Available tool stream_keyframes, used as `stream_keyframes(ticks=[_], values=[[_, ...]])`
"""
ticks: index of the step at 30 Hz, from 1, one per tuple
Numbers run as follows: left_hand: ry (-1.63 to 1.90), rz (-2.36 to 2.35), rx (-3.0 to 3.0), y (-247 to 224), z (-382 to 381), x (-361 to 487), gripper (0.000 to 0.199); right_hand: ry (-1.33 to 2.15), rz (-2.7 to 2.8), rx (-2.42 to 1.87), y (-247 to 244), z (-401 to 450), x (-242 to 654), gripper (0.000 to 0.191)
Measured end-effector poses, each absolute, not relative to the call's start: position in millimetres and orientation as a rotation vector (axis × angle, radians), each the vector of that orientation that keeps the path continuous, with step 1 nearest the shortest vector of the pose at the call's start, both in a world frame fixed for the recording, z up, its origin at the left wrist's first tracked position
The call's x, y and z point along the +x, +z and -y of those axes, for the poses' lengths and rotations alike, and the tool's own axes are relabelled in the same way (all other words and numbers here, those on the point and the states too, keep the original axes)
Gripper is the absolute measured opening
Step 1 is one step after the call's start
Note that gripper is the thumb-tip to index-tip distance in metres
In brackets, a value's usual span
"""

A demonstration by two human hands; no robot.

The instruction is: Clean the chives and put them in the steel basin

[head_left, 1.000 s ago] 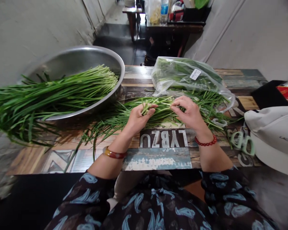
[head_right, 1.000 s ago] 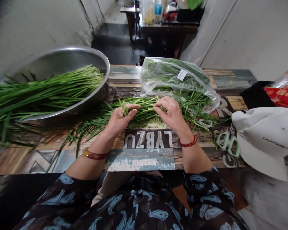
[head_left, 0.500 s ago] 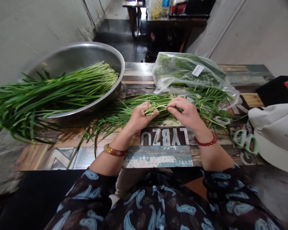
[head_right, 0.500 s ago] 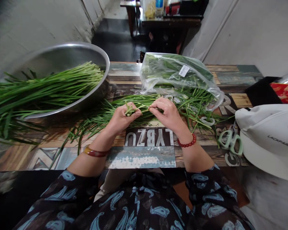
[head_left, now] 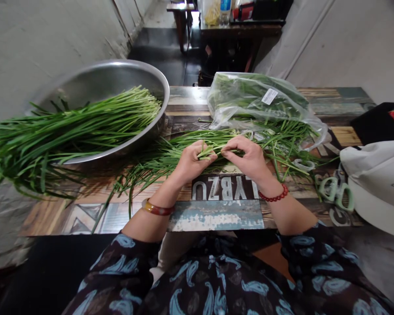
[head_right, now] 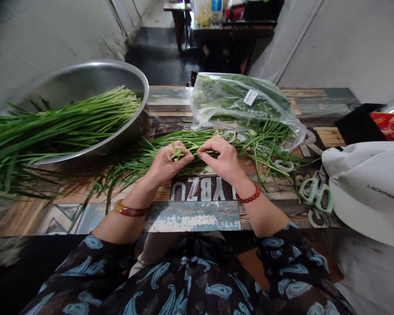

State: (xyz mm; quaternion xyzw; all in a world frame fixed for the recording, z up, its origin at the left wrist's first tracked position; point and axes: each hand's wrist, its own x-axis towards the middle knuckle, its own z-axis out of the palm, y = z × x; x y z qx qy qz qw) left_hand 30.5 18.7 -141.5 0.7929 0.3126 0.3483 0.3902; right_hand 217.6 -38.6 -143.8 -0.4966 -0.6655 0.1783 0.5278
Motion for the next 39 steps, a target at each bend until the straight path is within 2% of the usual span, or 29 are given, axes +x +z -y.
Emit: stream_keyframes(ticks=[6, 11, 18, 20, 24, 26, 29, 34, 39], values=[[0.848, -0.778, 2.052, -142, -20, 30, 0.02, 0.688, 1.338, -1.211, -151, 36, 217, 0.005], [0.847, -0.821, 2.067, -142, -19, 29, 0.022, 0.846, 1.05, -1.174, -145, 36, 232, 0.02], [0.845, -0.849, 2.064, -141, -19, 30, 0.024, 0.884, 1.408, -1.024, -122, 47, 257, 0.032], [0.839, -0.843, 2.065, -141, -19, 30, 0.025, 0.86, 1.57, -1.029, -118, 49, 259, 0.033], [0.845, -0.81, 2.072, -141, -19, 29, 0.022, 0.727, 1.625, -1.125, -120, 48, 254, 0.008], [0.855, -0.792, 2.071, -141, -19, 29, 0.02, 0.635, 1.637, -1.185, -123, 47, 249, 0.018], [0.852, -0.769, 2.081, -143, -19, 29, 0.019, 0.43, 1.741, -1.193, -127, 44, 241, 0.004], [0.822, -0.725, 2.112, -146, -20, 30, 0.017, 0.253, 1.757, -1.208, -131, 42, 229, 0.016], [0.785, -0.667, 2.075, -146, -20, 29, 0.023, 0.424, 1.608, -1.267, -135, 43, 226, 0.018]])
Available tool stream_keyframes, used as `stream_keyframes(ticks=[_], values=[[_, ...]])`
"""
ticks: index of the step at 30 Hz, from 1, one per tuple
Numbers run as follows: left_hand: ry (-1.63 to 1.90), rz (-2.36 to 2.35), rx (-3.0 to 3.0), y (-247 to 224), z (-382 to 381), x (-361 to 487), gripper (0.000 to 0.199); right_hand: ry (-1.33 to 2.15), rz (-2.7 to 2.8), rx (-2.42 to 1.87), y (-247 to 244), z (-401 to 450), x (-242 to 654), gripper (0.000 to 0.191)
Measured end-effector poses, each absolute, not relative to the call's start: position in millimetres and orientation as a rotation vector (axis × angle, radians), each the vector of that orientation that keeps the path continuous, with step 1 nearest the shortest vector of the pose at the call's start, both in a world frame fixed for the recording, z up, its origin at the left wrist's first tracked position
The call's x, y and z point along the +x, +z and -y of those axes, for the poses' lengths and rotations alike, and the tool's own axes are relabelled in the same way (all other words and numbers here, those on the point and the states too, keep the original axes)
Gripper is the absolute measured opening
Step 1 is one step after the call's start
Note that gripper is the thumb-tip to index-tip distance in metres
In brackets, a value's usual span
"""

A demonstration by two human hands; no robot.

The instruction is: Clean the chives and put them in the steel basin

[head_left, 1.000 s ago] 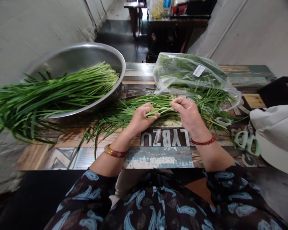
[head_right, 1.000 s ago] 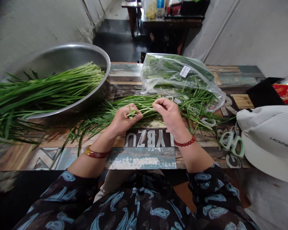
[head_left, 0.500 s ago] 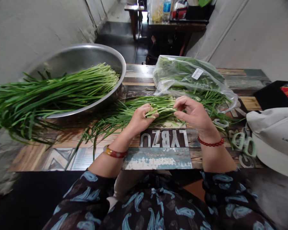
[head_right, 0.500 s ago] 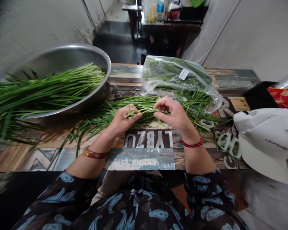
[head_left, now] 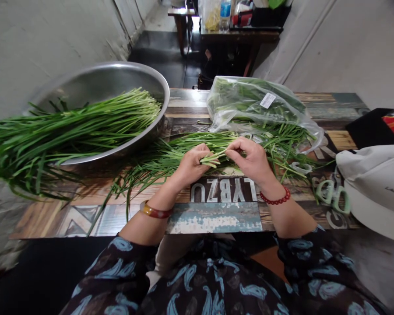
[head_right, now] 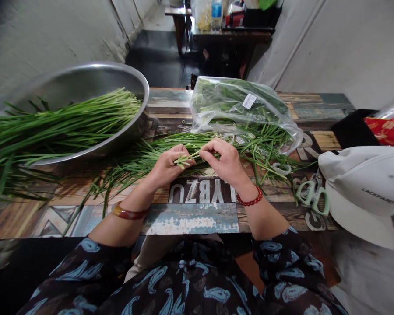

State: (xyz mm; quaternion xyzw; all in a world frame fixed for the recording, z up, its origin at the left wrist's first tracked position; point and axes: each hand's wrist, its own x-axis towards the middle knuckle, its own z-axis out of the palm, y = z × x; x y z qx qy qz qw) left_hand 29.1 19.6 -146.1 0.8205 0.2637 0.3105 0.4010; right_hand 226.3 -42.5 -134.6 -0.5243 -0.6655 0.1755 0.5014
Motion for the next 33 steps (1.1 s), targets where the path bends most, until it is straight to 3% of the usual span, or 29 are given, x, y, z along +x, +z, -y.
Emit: stream_keyframes(ticks=[7, 12, 15, 18, 24, 33], values=[[0.773, -0.686, 2.049, -139, -21, 27, 0.027, 0.579, 1.551, -1.169, -122, 49, 240, 0.033], [0.772, -0.649, 2.074, -140, -22, 27, 0.027, 0.445, 1.638, -1.181, -120, 48, 231, 0.005], [0.746, -0.641, 2.128, -145, -23, 28, 0.03, 0.328, 1.679, -1.229, -126, 45, 225, 0.013], [0.72, -0.647, 2.183, -148, -22, 29, 0.027, 0.165, 1.792, -1.219, -131, 44, 221, 0.006], [0.679, -0.673, 2.261, -149, -20, 30, 0.029, -0.092, 1.861, -1.337, -140, 45, 218, 0.011], [0.745, -0.659, 2.278, -153, -21, 30, 0.029, 0.128, 1.345, -1.361, -130, 45, 235, 0.028]])
